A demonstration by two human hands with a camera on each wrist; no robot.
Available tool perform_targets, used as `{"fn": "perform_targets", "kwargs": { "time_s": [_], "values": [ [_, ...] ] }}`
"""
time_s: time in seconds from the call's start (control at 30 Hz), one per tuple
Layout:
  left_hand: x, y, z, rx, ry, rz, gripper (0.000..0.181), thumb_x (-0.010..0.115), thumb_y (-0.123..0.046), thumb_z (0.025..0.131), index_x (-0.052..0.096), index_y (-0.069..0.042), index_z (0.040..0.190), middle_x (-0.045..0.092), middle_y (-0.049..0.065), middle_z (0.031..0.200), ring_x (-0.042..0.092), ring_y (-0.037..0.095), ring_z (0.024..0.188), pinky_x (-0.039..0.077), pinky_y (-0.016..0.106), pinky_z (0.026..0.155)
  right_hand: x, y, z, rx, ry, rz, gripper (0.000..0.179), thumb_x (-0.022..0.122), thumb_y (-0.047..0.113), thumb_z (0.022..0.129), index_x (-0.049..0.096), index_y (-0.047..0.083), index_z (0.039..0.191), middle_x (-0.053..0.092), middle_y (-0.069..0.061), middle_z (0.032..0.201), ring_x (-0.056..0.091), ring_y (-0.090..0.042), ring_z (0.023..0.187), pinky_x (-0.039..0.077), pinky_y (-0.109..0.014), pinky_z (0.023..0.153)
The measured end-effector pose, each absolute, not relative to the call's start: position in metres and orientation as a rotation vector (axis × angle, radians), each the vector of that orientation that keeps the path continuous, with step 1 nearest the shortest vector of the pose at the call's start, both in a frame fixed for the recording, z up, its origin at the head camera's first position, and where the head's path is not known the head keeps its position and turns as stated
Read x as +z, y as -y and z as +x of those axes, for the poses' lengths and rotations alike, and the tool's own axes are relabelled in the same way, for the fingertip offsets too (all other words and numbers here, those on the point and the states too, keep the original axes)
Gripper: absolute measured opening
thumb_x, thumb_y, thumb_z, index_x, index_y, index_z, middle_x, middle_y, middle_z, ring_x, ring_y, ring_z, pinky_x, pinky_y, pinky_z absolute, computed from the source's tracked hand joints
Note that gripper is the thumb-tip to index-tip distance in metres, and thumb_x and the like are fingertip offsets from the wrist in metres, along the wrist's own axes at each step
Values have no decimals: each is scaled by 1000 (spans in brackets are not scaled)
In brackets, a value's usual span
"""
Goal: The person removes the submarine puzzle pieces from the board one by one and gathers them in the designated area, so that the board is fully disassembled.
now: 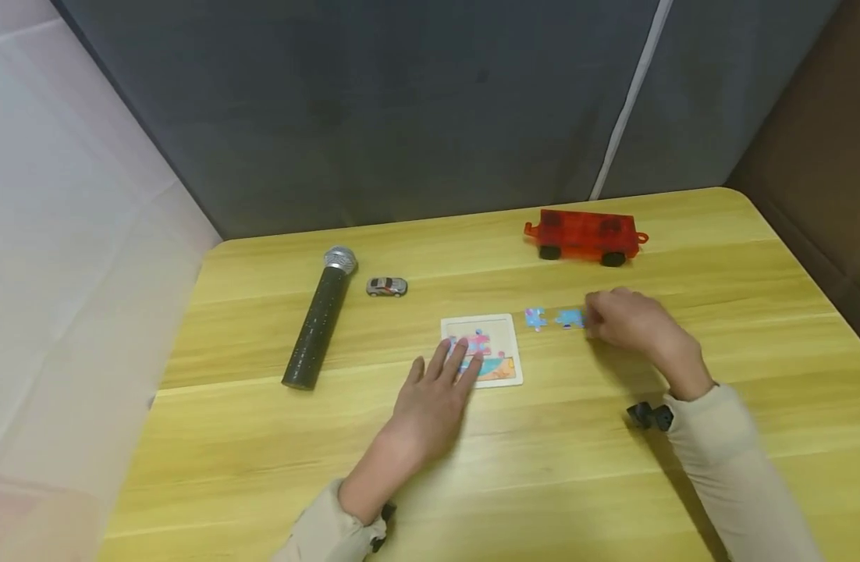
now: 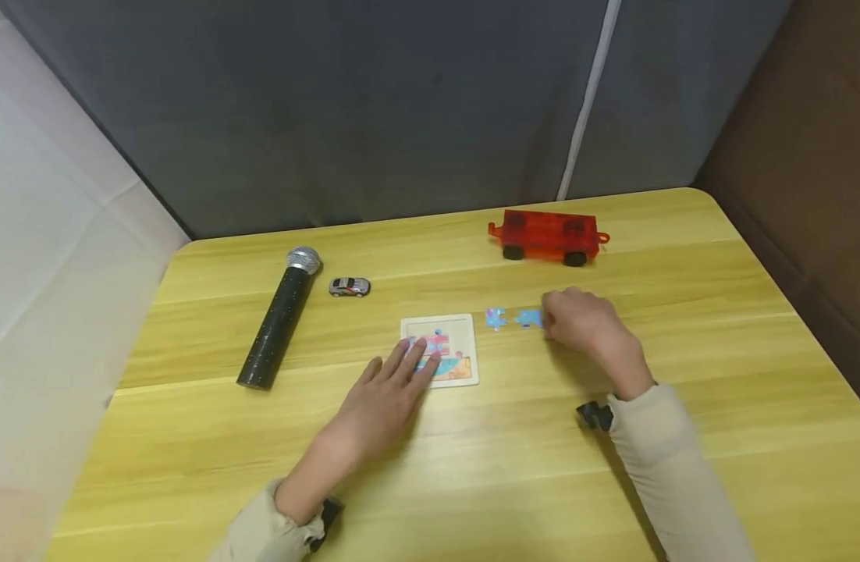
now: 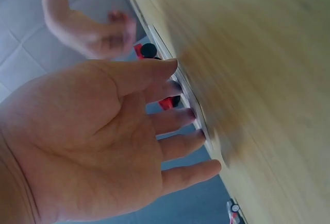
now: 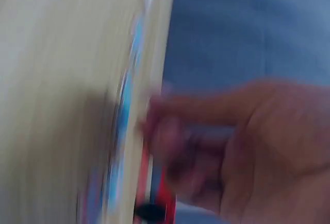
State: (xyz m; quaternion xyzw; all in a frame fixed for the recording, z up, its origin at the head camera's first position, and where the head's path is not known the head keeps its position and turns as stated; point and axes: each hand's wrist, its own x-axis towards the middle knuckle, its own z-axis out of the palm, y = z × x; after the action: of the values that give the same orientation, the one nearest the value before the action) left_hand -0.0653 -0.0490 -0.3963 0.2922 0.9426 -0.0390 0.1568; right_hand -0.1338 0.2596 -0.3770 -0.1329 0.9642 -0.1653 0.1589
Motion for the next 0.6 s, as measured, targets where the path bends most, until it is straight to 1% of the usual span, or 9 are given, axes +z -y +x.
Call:
{"fn": "perform_targets", "kwargs": {
  "time_s": [0.07, 0.17, 0.23, 0.27, 0.3, 0.43, 0.53, 0.6],
  "values": [
    [-397, 49, -66, -118, -2698, 836, 72, 55, -3, 110, 28, -14, 176, 19, 13, 184, 20, 34, 170, 34, 56, 132, -379, -234, -135, -573, -2772, -539, 15, 75, 6, 102, 66, 8, 91, 63, -2, 80, 54, -17, 73, 46, -33, 66],
    [-398, 48, -67, -109, -2699, 832, 71, 56, -7, 111, 29, -15, 175, 19, 12, 184, 20, 34, 170, 36, 56, 131, -386, -195, -140, -683, -2734, -713, 4, 75, 7, 104, 71, 5, 102, 69, -3, 90, 60, -17, 78, 53, -33, 72],
    [-397, 49, -67, -93, -2696, 820, 69, 56, -12, 112, 28, -16, 176, 18, 15, 184, 20, 34, 171, 37, 55, 131, -391, -173, -142, -657, -2723, -736, 6, 75, 9, 105, 72, 4, 108, 69, -5, 98, 61, -17, 82, 55, -33, 74],
    [-397, 48, -67, -89, -2693, 814, 68, 56, -15, 113, 28, -17, 176, 17, 16, 184, 20, 34, 170, 37, 55, 131, -393, -165, -142, -626, -2724, -720, 9, 75, 10, 105, 71, 4, 110, 68, -7, 101, 62, -18, 82, 55, -33, 72],
    [-397, 48, -68, -90, -2687, 809, 68, 55, -17, 114, 28, -19, 176, 16, 18, 184, 19, 35, 171, 37, 54, 131, -395, -158, -142, -589, -2732, -697, 12, 77, 12, 104, 71, 3, 110, 66, -8, 102, 61, -19, 80, 55, -33, 70],
    [-396, 46, -68, -126, -2671, 786, 67, 52, -19, 116, 25, -24, 177, 13, 22, 183, 18, 36, 171, 37, 52, 132, -401, -142, -137, -505, -2767, -574, 16, 81, 8, 100, 66, 5, 103, 61, -10, 103, 59, -21, 73, 53, -32, 63],
    [-395, 46, -68, -146, -2666, 763, 70, 53, -17, 115, 22, -25, 178, 12, 21, 184, 17, 35, 171, 35, 52, 133, -402, -139, -135, -536, -2775, -537, 16, 82, 5, 99, 66, 5, 101, 60, -10, 101, 59, -21, 73, 54, -33, 63],
    [-395, 46, -68, -158, -2664, 751, 71, 54, -15, 115, 22, -26, 178, 12, 20, 184, 16, 35, 171, 34, 52, 133, -402, -138, -136, -558, -2778, -537, 15, 82, 6, 99, 67, 4, 101, 60, -11, 101, 59, -21, 75, 54, -32, 64]
  ]
}}
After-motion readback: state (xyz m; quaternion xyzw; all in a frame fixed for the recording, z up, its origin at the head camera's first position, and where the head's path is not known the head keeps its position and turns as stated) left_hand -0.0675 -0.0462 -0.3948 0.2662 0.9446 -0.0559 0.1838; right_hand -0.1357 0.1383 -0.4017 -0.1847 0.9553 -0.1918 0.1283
